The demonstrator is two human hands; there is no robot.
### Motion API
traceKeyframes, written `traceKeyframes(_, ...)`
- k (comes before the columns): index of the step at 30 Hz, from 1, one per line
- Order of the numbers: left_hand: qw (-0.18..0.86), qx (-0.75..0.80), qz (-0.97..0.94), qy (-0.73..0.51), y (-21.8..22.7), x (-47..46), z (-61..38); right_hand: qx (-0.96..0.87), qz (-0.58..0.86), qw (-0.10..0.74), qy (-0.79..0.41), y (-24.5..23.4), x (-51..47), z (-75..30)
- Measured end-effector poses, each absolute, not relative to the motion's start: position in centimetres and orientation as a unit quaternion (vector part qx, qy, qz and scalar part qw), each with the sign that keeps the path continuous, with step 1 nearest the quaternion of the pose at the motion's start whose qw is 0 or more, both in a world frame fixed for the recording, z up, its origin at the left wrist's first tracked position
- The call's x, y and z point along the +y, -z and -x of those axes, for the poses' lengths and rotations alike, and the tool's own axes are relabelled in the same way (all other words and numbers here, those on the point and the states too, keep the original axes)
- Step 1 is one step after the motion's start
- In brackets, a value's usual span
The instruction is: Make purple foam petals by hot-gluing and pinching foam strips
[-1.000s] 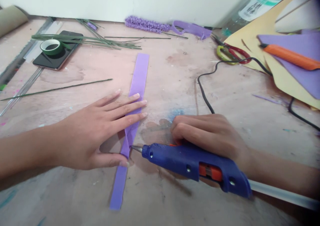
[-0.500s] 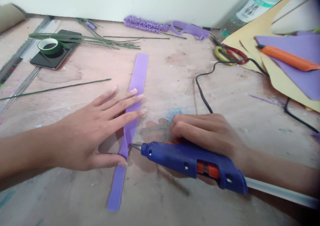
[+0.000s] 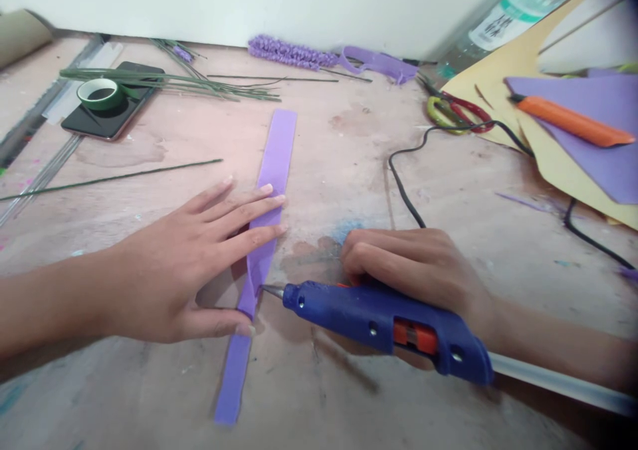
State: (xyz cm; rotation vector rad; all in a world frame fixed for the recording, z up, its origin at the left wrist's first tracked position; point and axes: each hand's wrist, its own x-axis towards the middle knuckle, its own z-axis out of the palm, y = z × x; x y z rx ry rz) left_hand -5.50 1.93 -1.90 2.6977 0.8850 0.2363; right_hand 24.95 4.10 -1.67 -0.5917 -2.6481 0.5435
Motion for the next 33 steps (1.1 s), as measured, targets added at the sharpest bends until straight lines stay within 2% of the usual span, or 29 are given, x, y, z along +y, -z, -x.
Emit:
traceKeyframes(15, 0.136, 0.307, -0.938, -0.085, 2.00, 1.94, 5.46, -0.936, 0.219, 0.168, -0.220, 1.48, 4.04, -25.25)
traceKeyframes(27, 0.127, 0.306, -0.940, -0.074, 1.79, 1.91, 5.46, -0.928, 0.234, 0.187, -0.222, 1.63, 4.27, -25.25)
traceKeyframes(33, 0.132, 0.309, -0.939, -0.076, 1.77, 1.86, 5.47, -0.927, 0.254, 0.163, -0.223, 1.14, 4.22, -25.16)
